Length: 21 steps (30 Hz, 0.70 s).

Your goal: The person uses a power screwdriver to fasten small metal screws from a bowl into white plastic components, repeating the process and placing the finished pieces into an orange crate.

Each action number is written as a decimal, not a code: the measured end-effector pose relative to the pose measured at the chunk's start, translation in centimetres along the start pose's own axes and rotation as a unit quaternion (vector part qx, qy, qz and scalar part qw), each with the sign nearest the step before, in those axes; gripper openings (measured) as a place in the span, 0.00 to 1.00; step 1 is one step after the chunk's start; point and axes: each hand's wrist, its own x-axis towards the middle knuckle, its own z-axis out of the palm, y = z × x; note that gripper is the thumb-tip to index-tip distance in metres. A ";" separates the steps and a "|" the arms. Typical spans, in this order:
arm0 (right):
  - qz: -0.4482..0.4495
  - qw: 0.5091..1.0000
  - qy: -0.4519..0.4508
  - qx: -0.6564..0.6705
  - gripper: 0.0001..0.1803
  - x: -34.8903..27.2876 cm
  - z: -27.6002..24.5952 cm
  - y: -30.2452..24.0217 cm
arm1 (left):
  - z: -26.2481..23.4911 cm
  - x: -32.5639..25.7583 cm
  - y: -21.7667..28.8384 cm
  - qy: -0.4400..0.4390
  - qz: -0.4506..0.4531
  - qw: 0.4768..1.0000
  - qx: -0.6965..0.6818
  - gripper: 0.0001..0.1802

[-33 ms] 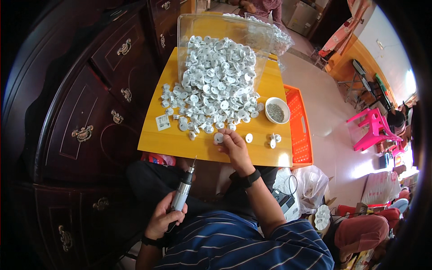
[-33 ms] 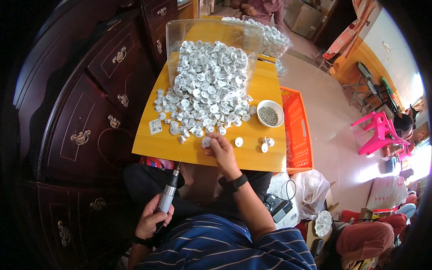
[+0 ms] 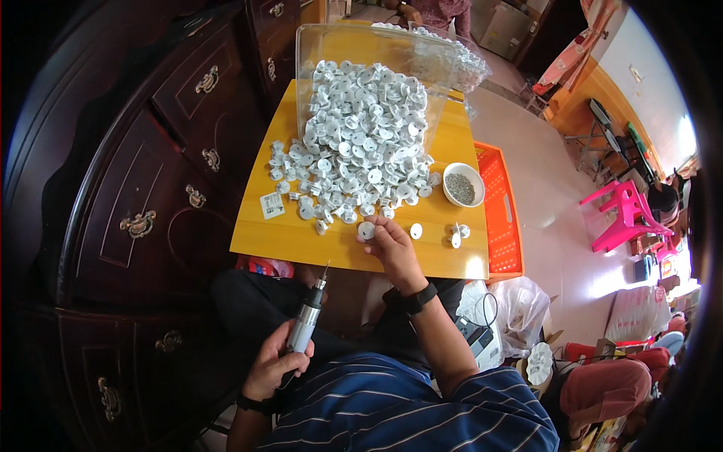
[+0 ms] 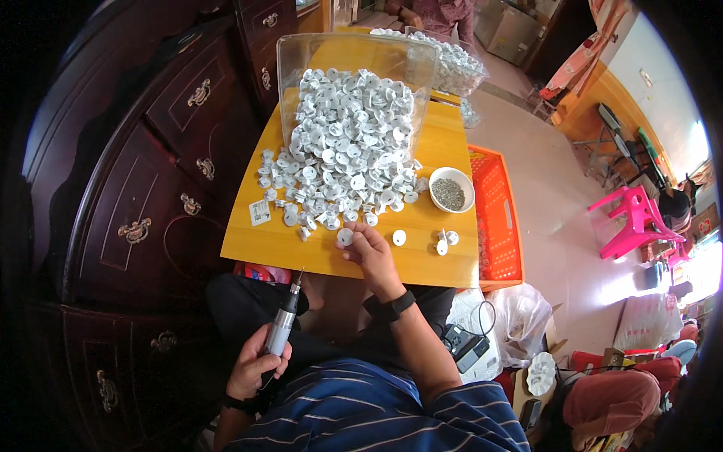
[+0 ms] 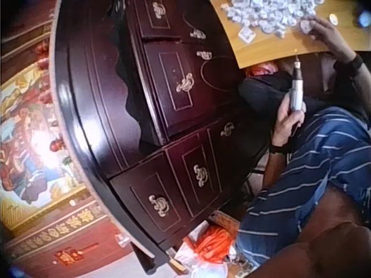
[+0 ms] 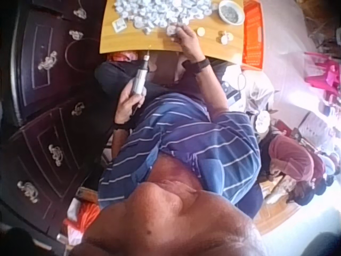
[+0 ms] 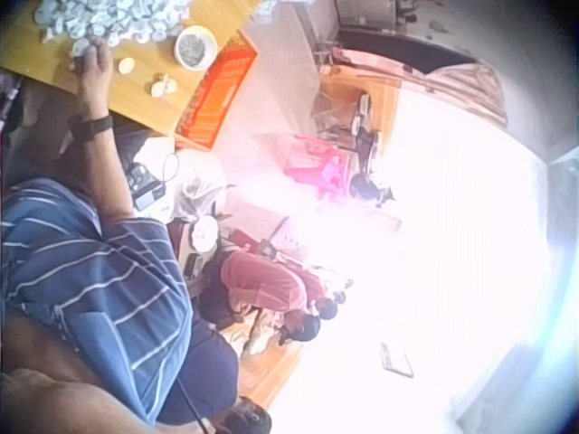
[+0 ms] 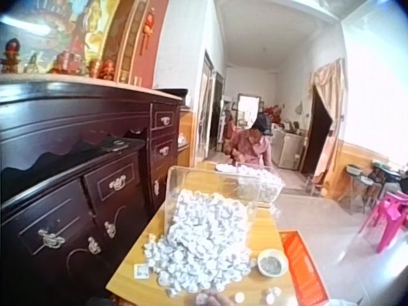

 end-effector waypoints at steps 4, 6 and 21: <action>0.040 0.995 -0.009 0.091 0.16 -0.2 0.1 -1.0 | 0.4 0.4 0.7 -0.026 -0.004 1.000 0.008 0.33; 0.069 0.983 -0.034 0.166 0.14 -0.3 0.3 -1.5 | 0.9 0.7 1.0 -0.020 -0.006 0.999 0.028 0.32; 0.009 0.999 -0.047 -0.025 0.10 -0.5 -0.7 1.6 | 3.6 3.5 0.0 0.030 0.012 0.983 0.181 0.28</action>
